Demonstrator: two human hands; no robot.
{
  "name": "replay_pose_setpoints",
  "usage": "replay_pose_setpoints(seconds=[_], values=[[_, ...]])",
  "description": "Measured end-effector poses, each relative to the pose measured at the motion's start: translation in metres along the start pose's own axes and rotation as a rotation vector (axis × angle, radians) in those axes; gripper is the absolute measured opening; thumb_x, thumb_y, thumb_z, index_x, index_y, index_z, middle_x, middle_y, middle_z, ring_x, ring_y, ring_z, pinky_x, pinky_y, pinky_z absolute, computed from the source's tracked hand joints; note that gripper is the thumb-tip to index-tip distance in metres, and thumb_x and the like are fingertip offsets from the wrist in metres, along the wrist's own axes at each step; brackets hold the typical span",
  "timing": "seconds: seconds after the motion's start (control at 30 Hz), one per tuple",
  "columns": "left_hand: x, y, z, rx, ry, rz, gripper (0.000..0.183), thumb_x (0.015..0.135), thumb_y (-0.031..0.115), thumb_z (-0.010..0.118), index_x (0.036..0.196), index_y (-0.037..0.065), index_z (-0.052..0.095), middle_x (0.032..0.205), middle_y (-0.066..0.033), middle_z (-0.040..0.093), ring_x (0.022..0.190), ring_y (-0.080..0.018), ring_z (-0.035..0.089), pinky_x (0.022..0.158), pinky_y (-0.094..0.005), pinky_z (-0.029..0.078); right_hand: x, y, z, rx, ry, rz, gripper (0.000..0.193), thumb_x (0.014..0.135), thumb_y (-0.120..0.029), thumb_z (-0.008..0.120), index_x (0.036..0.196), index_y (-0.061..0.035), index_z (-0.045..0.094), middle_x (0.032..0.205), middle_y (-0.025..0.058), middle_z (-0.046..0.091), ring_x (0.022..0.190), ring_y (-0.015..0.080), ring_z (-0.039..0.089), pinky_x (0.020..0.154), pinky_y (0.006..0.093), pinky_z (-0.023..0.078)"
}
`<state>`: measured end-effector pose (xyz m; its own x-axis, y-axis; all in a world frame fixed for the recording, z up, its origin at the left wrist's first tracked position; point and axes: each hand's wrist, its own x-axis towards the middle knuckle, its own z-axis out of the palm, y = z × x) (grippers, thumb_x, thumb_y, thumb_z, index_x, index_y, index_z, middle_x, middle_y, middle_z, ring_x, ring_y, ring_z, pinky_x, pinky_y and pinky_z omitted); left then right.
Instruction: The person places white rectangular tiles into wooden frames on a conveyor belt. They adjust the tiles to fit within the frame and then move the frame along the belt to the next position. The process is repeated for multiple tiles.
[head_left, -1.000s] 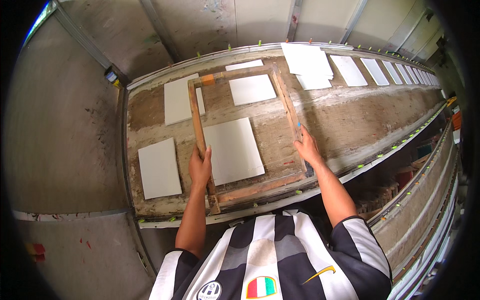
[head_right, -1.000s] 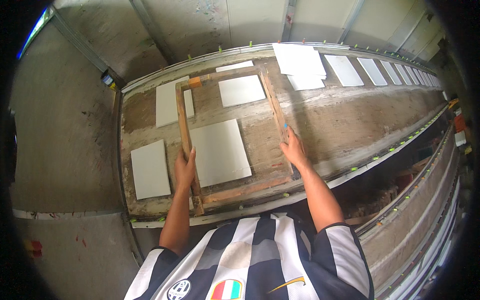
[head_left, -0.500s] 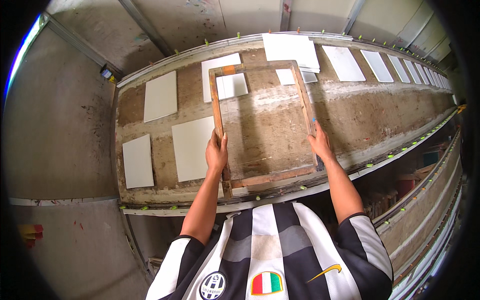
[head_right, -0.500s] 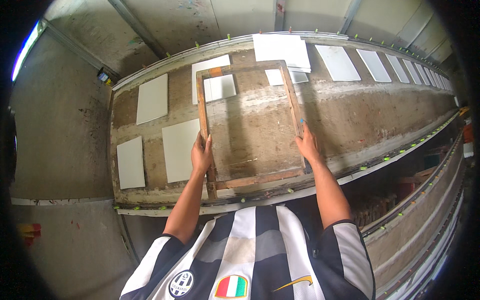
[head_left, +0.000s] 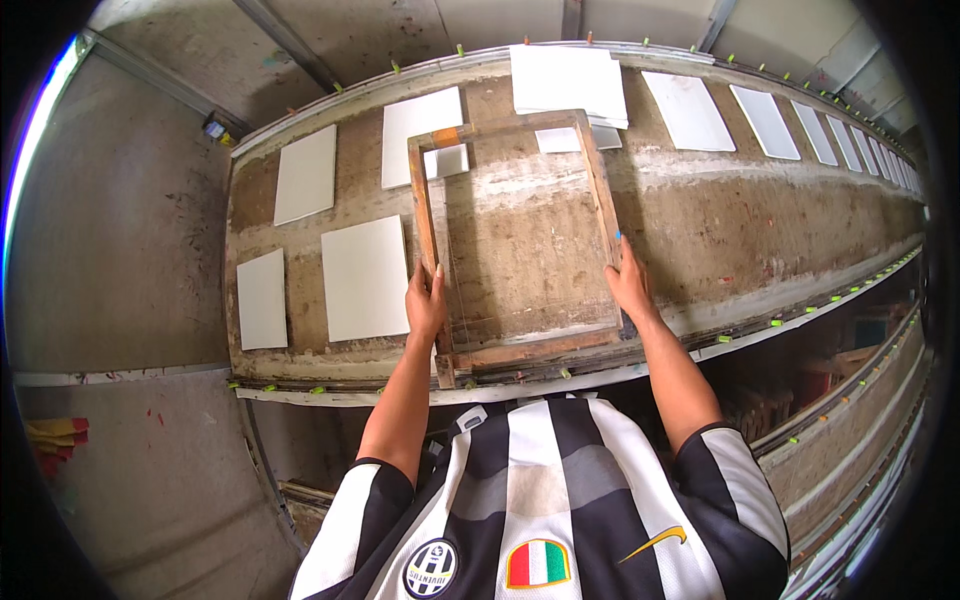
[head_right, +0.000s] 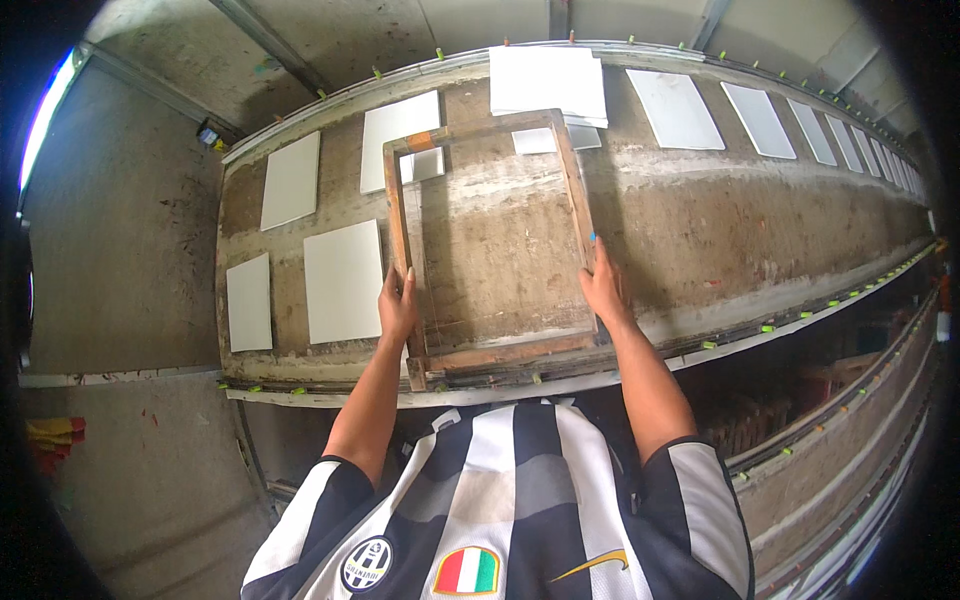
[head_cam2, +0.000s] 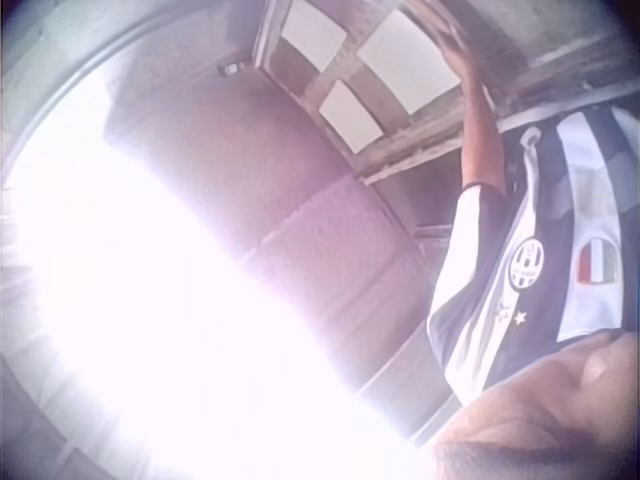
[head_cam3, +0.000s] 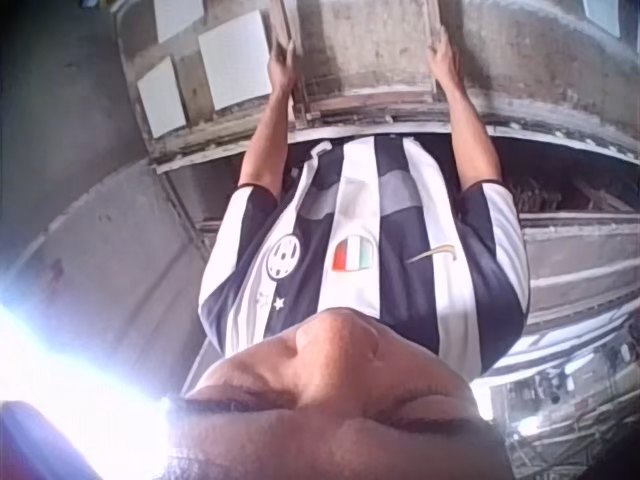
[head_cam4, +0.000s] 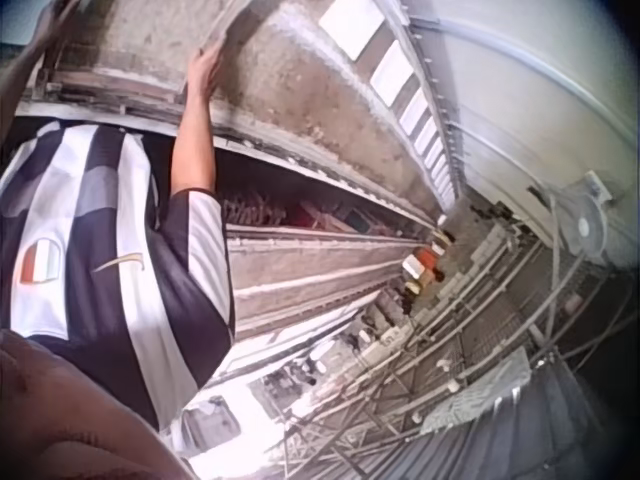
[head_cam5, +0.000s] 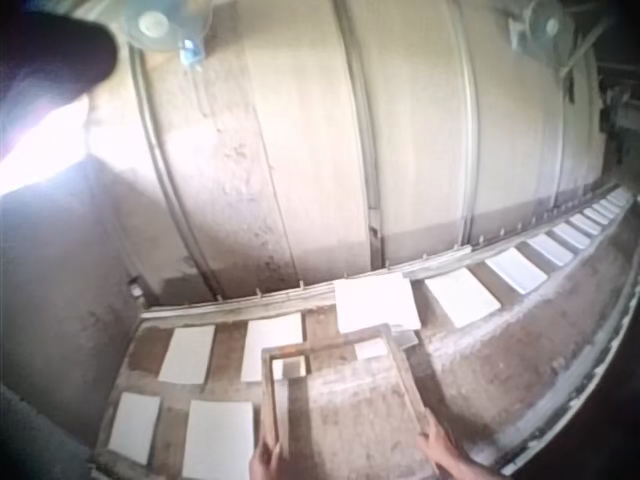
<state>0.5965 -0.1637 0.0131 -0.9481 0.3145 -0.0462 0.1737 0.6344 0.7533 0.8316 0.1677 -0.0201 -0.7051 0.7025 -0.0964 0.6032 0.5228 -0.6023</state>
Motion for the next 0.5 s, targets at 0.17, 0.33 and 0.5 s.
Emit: replay_pose_setpoints(seconds=[0.17,0.33,0.5], values=[[-0.005,-0.014,0.009,-0.037,0.032,0.040,0.066,0.101,0.038,0.062,0.147,-0.007,0.047,0.112,-0.0268,0.069,0.101,-0.0346,0.069,0.086,-0.0399,0.053,-0.008,-0.011,-0.011,-0.043,-0.037,0.018,0.077,0.090,-0.020,0.067,0.157,-0.0040,0.031,0.138,0.0272,0.058,0.122,0.0443,0.060,0.098,0.0509,0.050],[-0.007,-0.011,0.014,-0.097,-0.001,0.018,0.065,0.102,0.038,0.062,0.146,-0.007,0.047,0.115,-0.0286,0.069,0.105,-0.0358,0.069,0.087,-0.0416,0.053,-0.016,-0.018,-0.023,0.001,-0.058,0.081,0.077,0.090,-0.019,0.067,0.156,-0.0030,0.032,0.135,0.0286,0.059,0.121,0.0449,0.060,0.098,0.0498,0.051],[-0.015,-0.004,0.016,-0.087,-0.012,0.013,0.065,0.102,0.040,0.061,0.145,-0.007,0.048,0.117,-0.0302,0.068,0.108,-0.0373,0.069,0.088,-0.0427,0.053,-0.020,-0.010,-0.029,-0.025,-0.071,0.088,0.077,0.089,-0.020,0.067,0.156,-0.0033,0.033,0.133,0.0300,0.060,0.120,0.0457,0.060,0.098,0.0499,0.051]])
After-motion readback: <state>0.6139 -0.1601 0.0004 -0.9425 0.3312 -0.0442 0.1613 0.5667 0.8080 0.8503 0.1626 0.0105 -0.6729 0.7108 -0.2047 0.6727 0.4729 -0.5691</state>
